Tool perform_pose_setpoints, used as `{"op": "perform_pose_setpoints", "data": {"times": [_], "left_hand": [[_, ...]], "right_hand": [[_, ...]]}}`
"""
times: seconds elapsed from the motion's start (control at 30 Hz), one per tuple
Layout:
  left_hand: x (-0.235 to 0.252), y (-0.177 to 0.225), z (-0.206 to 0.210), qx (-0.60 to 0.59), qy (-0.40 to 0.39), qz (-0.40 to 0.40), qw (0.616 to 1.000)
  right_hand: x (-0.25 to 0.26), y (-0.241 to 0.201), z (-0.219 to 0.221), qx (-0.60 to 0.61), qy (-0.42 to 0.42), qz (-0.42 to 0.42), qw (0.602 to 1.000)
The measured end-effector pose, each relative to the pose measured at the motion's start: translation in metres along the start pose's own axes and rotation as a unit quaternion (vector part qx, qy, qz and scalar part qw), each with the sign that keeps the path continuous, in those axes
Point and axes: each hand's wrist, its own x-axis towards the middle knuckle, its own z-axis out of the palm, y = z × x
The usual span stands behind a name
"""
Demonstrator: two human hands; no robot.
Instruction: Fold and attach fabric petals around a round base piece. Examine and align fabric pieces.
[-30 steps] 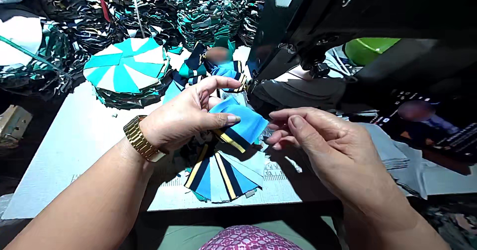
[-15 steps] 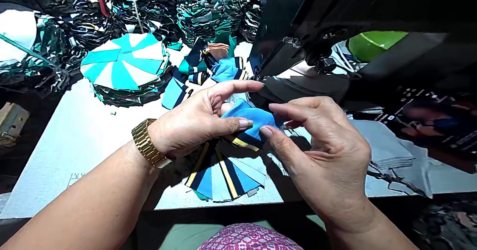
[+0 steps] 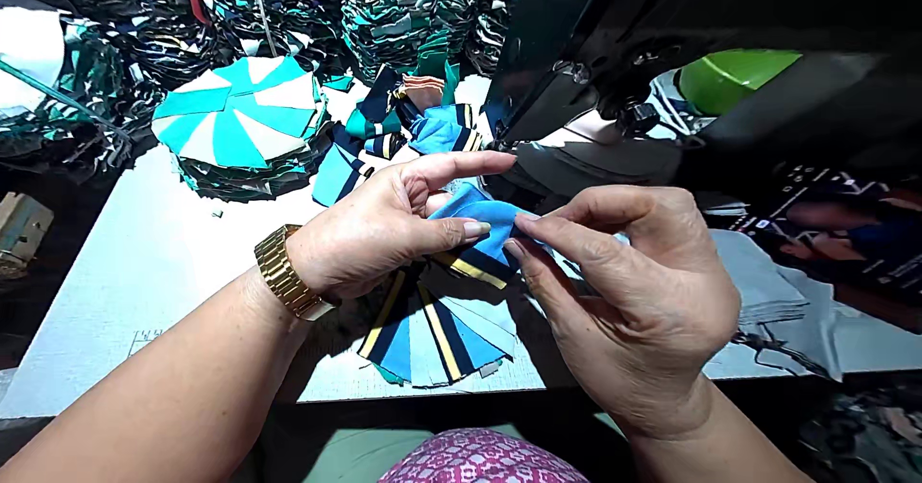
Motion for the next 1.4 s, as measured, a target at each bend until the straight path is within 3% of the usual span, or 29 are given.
{"op": "perform_pose_setpoints", "data": {"times": [0.17, 0.37, 0.67, 0.93, 1.27, 1.4], "left_hand": [[0.001, -0.001, 0.0, 0.015, -0.007, 0.021, 1.0], [0.0, -0.002, 0.0, 0.015, -0.009, 0.027, 0.999], [0.001, -0.004, 0.0, 0.052, -0.008, 0.059, 0.997], [0.0, -0.006, 0.0, 0.081, 0.032, 0.077, 0.993], [0.002, -0.009, -0.003, 0.081, 0.03, 0.106, 0.991], [0.001, -0.009, -0.001, 0.07, 0.033, 0.098, 0.992]], "right_hand": [[0.004, -0.001, -0.001, 0.023, -0.017, 0.058, 0.998], [0.002, -0.001, 0.001, 0.023, 0.0, 0.037, 0.999], [0.004, 0.0, 0.001, 0.068, -0.017, 0.088, 0.994], [0.0, -0.004, 0.001, 0.0, -0.004, 0.023, 1.0], [-0.002, 0.006, 0.002, 0.083, 0.02, 0.107, 0.991], [-0.002, 0.006, 0.001, 0.079, 0.008, 0.096, 0.992]]}}
